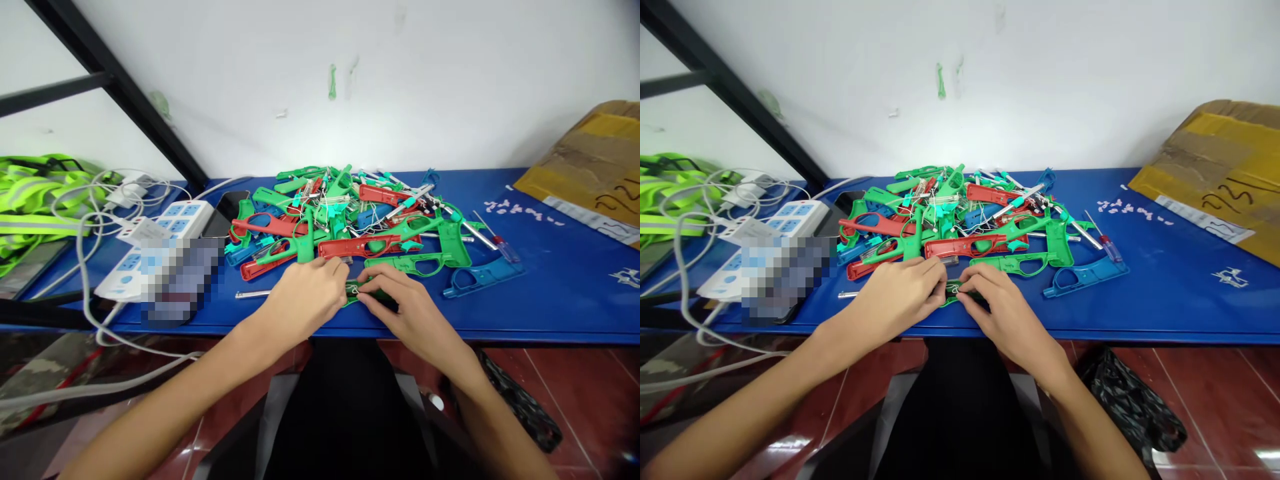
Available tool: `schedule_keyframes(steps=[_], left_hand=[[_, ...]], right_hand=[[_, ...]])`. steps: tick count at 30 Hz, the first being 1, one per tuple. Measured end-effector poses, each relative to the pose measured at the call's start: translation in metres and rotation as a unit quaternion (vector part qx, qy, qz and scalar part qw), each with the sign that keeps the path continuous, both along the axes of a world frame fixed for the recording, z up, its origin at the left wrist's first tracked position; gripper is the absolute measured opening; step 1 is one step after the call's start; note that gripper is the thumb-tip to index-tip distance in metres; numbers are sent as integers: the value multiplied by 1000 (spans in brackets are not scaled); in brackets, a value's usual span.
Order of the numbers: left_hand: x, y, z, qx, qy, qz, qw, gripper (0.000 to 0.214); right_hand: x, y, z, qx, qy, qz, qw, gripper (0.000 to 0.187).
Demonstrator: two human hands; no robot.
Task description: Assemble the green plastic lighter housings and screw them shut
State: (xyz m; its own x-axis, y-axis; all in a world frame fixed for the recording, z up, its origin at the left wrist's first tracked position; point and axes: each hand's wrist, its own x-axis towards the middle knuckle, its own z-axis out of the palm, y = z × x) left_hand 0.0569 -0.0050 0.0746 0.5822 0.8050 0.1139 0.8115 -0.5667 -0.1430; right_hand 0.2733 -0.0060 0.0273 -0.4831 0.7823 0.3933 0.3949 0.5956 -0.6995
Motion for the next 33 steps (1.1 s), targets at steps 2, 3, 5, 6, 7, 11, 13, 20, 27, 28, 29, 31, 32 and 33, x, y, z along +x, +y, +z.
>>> schedule_keyframes(steps=[2,3,5,6,7,11,13,20,27,28,29,31,32,33], left_hand=[[-3,-3,-9,19,-61,20,998,6],[-4,-4,-13,24,-84,25,996,6],[-6,-6,-18,27,-116,33,992,6],[-8,-6,-20,25,-129,35,991,7],[-9,-6,-21,21,-141,36,989,7],[-11,-4,-24,-7,-186,59,981,13],[-11,-2,-25,-21,-199,80,977,15],[-16,1,-24,-40,-211,32,976,12],[-26,-2,-25,9,-253,17,967,21],[-26,1,-22,18,-267,29,963,21],[-25,5,-19,27,-277,46,960,20],[-19,17,-12,35,-273,85,958,20],[-15,24,-9,35,-255,106,960,19],[-11,32,-6,31,-230,125,965,20]], right_hand=[[0,0,0,1,3,1,1000,11],[0,0,0,1,4,1,1000,11],[0,0,1,1,4,-1,1000,11],[0,0,1,0,3,-2,1000,11],[0,0,1,-1,2,-3,1000,11],[0,-1,1,-6,-2,-3,1000,11],[0,-1,1,-4,-2,-6,1000,10],[1,-2,3,-4,-12,-11,1000,10],[-1,-2,4,-11,-8,-14,1000,10],[-1,-2,5,-11,-8,-14,1000,10],[-1,-2,5,-9,-9,-15,1000,10],[-1,-2,5,-5,-13,-16,1000,10],[-1,-2,5,-3,-15,-17,1000,10],[-1,-2,5,-2,-16,-17,1000,10]])
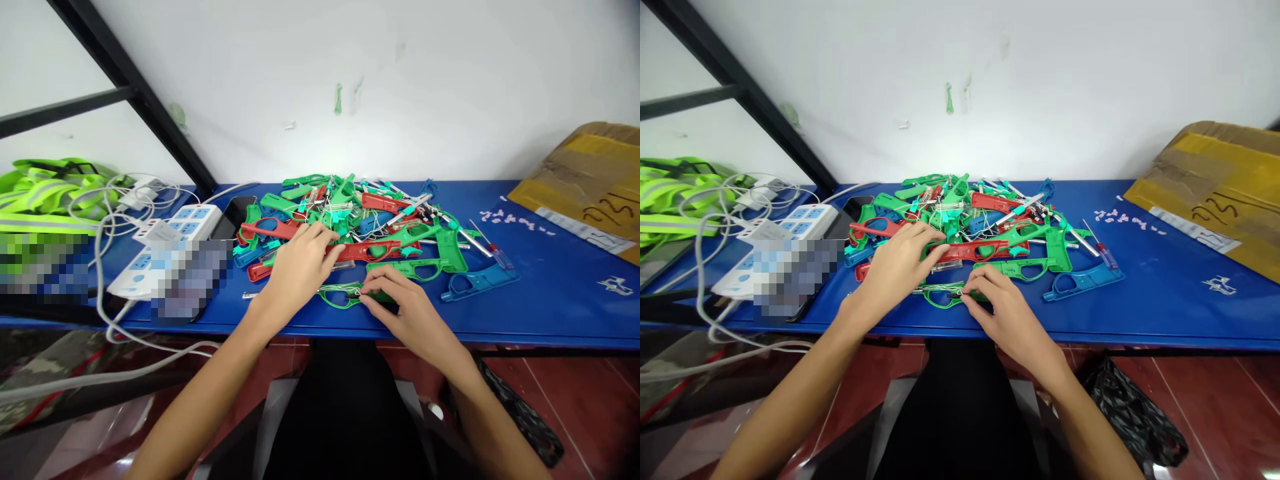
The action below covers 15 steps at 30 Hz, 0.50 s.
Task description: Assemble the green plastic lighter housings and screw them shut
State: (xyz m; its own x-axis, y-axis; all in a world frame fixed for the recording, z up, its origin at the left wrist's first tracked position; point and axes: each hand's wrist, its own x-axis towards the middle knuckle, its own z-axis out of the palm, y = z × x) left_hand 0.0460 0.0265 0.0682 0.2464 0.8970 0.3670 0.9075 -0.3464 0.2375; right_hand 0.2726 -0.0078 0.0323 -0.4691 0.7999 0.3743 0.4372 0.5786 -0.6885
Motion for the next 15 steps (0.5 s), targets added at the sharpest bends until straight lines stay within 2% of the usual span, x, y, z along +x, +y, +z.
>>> schedule_keyframes(steps=[3,8,12,15], left_hand=[[14,20,4,-30,62,54,996,23],[25,40,8,-62,87,74,992,18],[23,43,12,-60,76,93,991,17],[14,36,15,-56,30,89,994,17]], right_hand=[[0,0,0,0,-4,2,1000,11],[1,1,0,4,-7,9,1000,11],[2,1,-2,2,-7,10,1000,9],[3,2,-2,2,-7,13,1000,9]])
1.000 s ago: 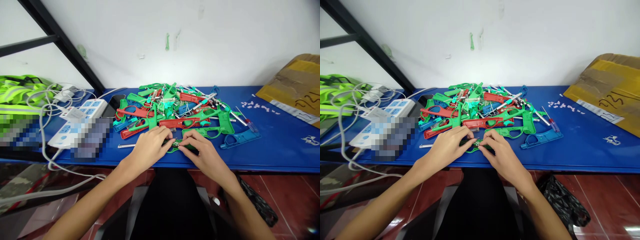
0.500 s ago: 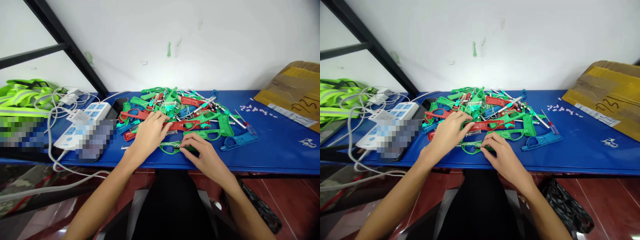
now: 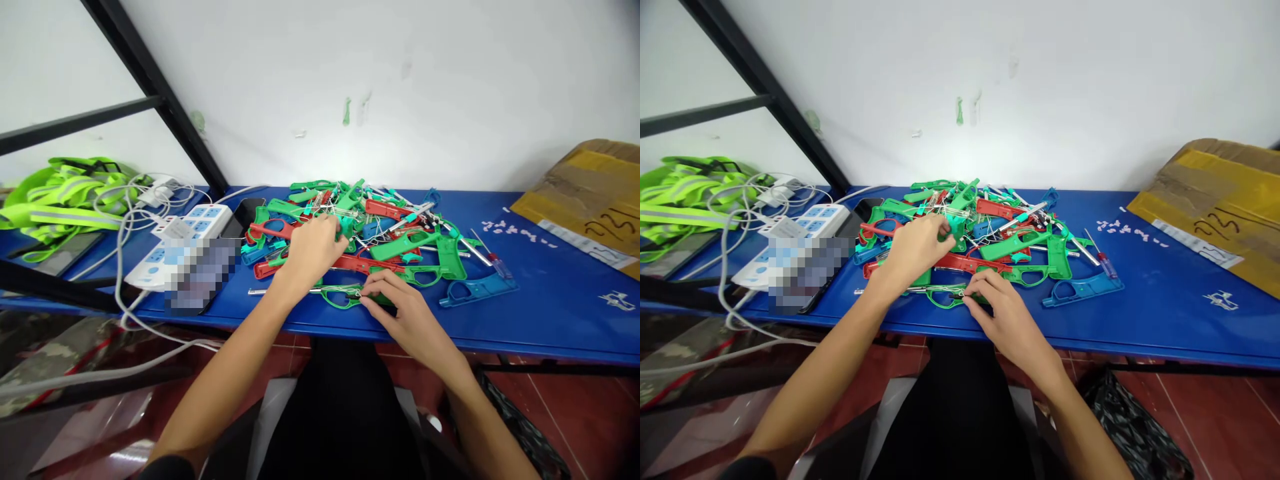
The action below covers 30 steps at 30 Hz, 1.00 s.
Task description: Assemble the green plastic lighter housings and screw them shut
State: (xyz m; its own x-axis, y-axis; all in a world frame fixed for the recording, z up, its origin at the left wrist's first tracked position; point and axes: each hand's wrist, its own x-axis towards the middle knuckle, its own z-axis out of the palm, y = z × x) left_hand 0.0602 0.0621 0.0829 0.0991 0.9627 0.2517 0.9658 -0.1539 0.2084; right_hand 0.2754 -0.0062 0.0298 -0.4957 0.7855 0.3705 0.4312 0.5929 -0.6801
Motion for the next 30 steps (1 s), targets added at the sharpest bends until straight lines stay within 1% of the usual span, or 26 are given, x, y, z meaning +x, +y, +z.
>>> schedule_keyframes(steps=[2,5,6,8,9,11,13,16,19,23,30], left_hand=[[-9,-11,-2,8,-50,-19,999,14],[-26,-34,-12,39,-117,-20,992,12],[-31,-41,-16,50,-144,-38,988,12],[-40,-55,-24,64,-196,-101,973,16],[-44,-61,-27,69,-208,-134,967,18],[-48,-70,-31,82,-205,-186,957,15],[-50,-77,-33,98,-186,-211,955,13],[-46,-85,-36,101,-168,-220,955,16],[-43,-90,-40,107,-175,-224,953,15],[-43,-92,-44,108,-186,-209,954,14],[-46,-93,-46,85,-158,-190,965,8]], right_hand=[[0,0,0,3,0,-2,1000,9],[0,-1,0,7,-2,-2,1000,10],[0,-1,-1,8,-2,-1,1000,10],[0,-1,-2,10,-1,-3,1000,10],[1,-1,-3,12,0,-6,1000,9],[1,0,-4,15,2,-10,1000,7],[1,0,-4,16,3,-9,1000,6],[0,0,-3,16,3,-8,1000,8],[0,-1,-1,16,2,-11,1000,9],[1,-3,1,14,3,-13,1000,10],[1,-4,1,2,-3,-11,1000,10]])
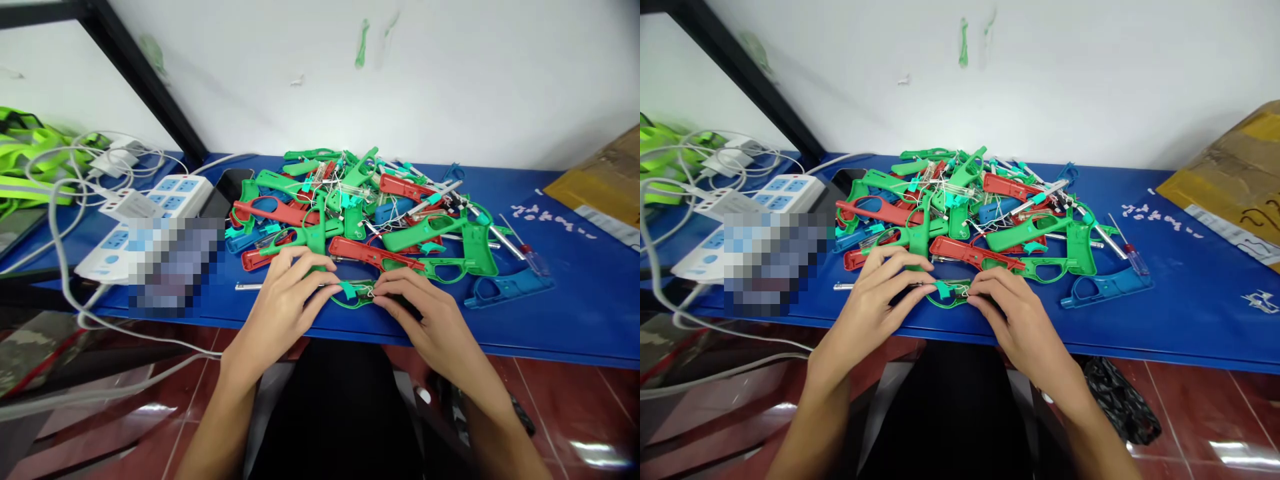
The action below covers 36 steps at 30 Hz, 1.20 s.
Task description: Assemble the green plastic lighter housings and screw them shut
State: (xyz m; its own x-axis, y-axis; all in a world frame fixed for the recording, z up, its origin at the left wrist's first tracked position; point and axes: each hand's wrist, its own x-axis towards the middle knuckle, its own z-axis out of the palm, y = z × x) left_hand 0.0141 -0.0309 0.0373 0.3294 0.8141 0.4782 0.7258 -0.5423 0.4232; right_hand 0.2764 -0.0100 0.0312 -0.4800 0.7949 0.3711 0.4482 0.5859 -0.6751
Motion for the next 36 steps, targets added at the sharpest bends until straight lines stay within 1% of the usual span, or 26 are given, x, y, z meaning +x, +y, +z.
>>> schedule_keyframes(steps=[8,19,27,31,36], left_hand=[[0,-1,-1,-9,-1,-10,1000,8],[5,3,-2,1,-11,-26,1000,6],[10,5,-2,4,-4,-21,1000,7],[10,6,-3,9,-1,-24,1000,3],[11,8,-3,20,4,-22,1000,8]], right_hand=[[0,2,3,-18,8,8,1000,10],[-1,2,2,30,0,17,999,10],[-1,2,0,29,-2,5,1000,11],[0,1,0,30,-10,3,1000,12],[-1,1,0,33,-20,4,999,11]])
